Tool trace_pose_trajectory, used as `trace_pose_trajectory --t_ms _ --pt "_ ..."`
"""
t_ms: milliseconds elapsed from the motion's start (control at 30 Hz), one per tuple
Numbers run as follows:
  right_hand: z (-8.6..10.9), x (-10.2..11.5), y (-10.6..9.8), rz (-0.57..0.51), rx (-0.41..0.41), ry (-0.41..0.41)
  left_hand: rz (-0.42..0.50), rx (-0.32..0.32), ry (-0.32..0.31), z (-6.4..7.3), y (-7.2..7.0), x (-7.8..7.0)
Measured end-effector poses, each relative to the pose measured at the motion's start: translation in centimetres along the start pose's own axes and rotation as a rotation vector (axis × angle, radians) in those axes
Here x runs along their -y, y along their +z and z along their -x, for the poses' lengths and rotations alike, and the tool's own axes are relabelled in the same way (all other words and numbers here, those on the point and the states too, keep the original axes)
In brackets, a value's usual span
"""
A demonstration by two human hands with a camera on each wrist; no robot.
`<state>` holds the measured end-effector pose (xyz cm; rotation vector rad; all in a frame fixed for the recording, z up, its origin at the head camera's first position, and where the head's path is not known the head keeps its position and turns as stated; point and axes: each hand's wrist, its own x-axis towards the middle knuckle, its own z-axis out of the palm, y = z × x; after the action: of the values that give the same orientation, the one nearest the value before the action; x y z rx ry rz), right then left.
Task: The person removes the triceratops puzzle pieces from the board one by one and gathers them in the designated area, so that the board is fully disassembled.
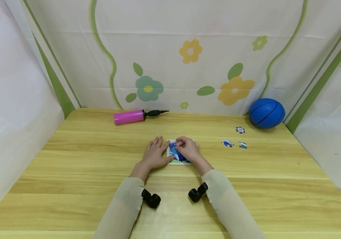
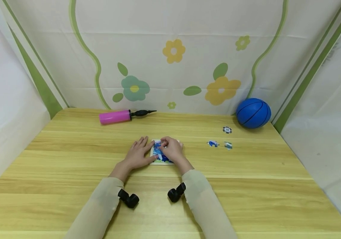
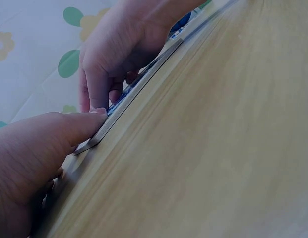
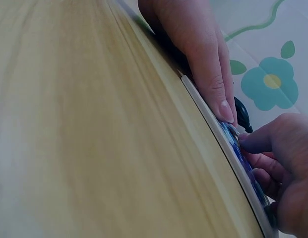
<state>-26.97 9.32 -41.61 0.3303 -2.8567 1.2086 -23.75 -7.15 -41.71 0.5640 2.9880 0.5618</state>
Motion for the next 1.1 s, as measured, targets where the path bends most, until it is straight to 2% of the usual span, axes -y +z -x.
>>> trace_pose_trajectory --t_ms 200,300,600,733,867,1100 --pt "-0.1 0.0 -0.2 0.007 0.025 0.008 0.007 -0.003 -0.001 -0.1 0.1 0.1" --pt "-0.1 0.0 -0.4 -0.024 0.036 0.007 0.005 -0.001 -0.001 -0.1 0.1 0.1" --pt "-0.1 -0.9 -2.1 -0.305 0.047 -0.017 0.014 0.01 -0.005 -0.2 0.2 0.1" --pt "-0.1 -1.7 -3.7 -0.367 0.044 0.0 0.011 0.016 -0.015 -0.3 0.2 0.2" --pt "0.1 -2.8 -5.7 -0.354 0.027 0.02 0.027 0.009 -0.013 -0.2 0.2 0.1" --pt "0.5 -5.9 -9.5 -0.253 -0.03 0.031 0.029 -0.004 0.003 -0.2 0.2 0.0"
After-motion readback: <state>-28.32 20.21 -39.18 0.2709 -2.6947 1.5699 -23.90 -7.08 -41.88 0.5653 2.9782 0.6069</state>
